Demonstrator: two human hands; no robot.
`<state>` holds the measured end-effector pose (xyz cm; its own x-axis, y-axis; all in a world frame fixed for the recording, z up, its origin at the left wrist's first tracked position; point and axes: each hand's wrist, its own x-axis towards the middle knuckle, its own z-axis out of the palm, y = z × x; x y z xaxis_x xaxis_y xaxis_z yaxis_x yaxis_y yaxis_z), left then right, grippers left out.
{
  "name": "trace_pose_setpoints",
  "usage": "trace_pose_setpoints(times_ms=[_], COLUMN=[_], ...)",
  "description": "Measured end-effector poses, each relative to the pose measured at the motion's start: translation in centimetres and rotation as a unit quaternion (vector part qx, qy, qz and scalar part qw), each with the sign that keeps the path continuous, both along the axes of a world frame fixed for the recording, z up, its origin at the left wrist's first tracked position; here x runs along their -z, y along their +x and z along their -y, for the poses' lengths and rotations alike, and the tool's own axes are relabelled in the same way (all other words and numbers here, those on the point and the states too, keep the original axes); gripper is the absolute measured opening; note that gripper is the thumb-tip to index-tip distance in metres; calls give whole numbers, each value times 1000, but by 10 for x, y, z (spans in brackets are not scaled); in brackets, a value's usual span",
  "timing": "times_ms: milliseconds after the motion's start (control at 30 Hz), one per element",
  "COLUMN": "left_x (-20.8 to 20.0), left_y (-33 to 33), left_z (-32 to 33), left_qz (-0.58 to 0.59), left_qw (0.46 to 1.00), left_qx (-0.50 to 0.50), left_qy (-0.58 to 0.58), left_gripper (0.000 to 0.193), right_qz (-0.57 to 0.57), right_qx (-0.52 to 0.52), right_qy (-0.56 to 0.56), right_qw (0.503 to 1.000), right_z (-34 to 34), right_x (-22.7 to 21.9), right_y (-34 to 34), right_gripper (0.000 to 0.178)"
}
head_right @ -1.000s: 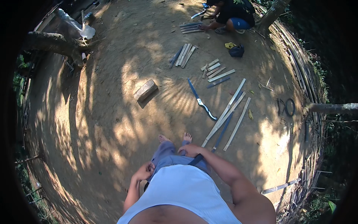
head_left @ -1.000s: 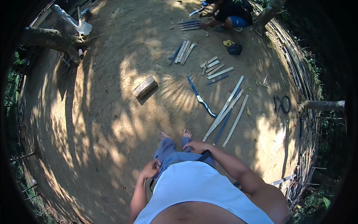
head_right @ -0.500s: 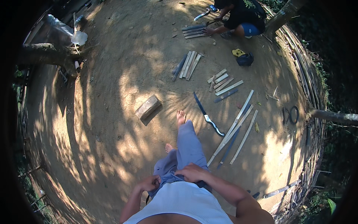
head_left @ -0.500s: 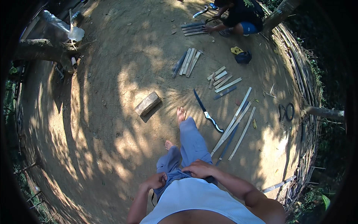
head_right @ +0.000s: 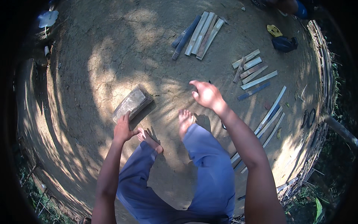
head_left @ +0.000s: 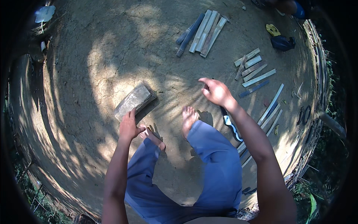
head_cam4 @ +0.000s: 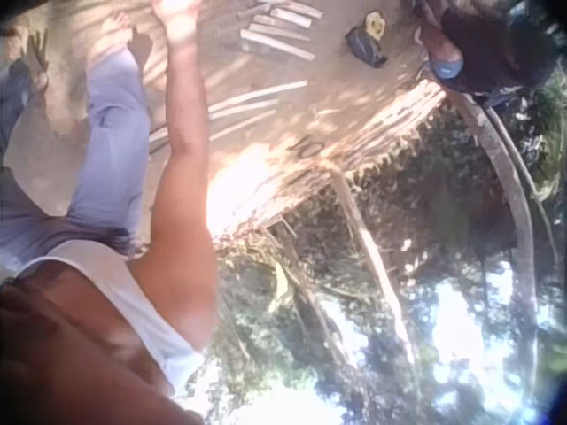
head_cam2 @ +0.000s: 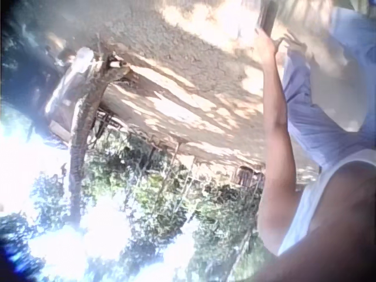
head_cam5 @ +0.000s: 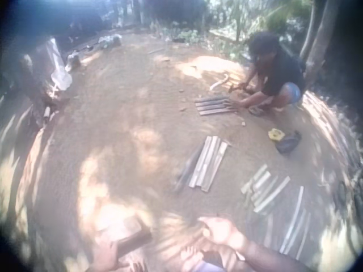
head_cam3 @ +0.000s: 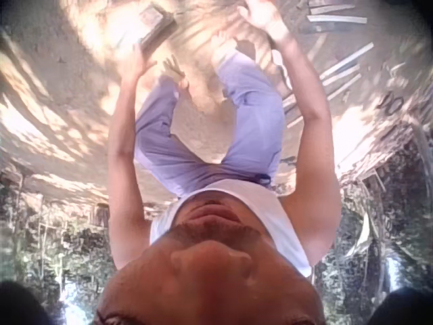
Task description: The person organizes wooden slats on the ground, aligns them together, and measures the width of the arrangement using a measuring tape.
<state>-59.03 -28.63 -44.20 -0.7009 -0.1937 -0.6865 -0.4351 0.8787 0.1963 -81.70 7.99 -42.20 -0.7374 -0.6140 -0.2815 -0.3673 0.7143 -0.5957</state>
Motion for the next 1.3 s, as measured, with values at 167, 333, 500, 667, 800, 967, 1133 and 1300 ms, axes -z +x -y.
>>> trace_pose_setpoints(times_ms=[167, 333, 500, 667, 800, 967, 1133, 1300], left_x=[128, 195, 195, 185, 196, 200, 195, 197], left_y=[-42, -10, -11, -15, -8, -3, -7, -6], left_z=[15, 17, 17, 14, 11, 12, 13, 12], left_qz=[-45, -186, -187, -170, -183, -200, -210, -202], left_qw=[993, 972, 971, 971, 970, 967, 968, 968], left_qx=[49, 34, 22, 19, 17, 19, 9, 5], left_qy=[-93, -142, -149, -168, -160, -156, -138, -147], left_gripper=[145, 145, 143, 144, 147, 147, 145, 145], right_qz=[16, -63, -87, -113, -103, -130, -121, -102], right_qx=[123, 272, 244, 339, 384, 374, 365, 341], right_qy=[189, 140, 140, 73, 42, -42, -157, -219], right_qw=[974, 950, 956, 931, 916, 917, 910, 909], right_z=[-8, 14, 15, 20, 15, -6, -24, -30], right_x=[178, 239, 223, 247, 280, 305, 315, 313], right_y=[-110, -147, -182, -218, -223, -235, -239, -230], right_gripper=[59, 73, 78, 72, 45, 27, 16, 14])
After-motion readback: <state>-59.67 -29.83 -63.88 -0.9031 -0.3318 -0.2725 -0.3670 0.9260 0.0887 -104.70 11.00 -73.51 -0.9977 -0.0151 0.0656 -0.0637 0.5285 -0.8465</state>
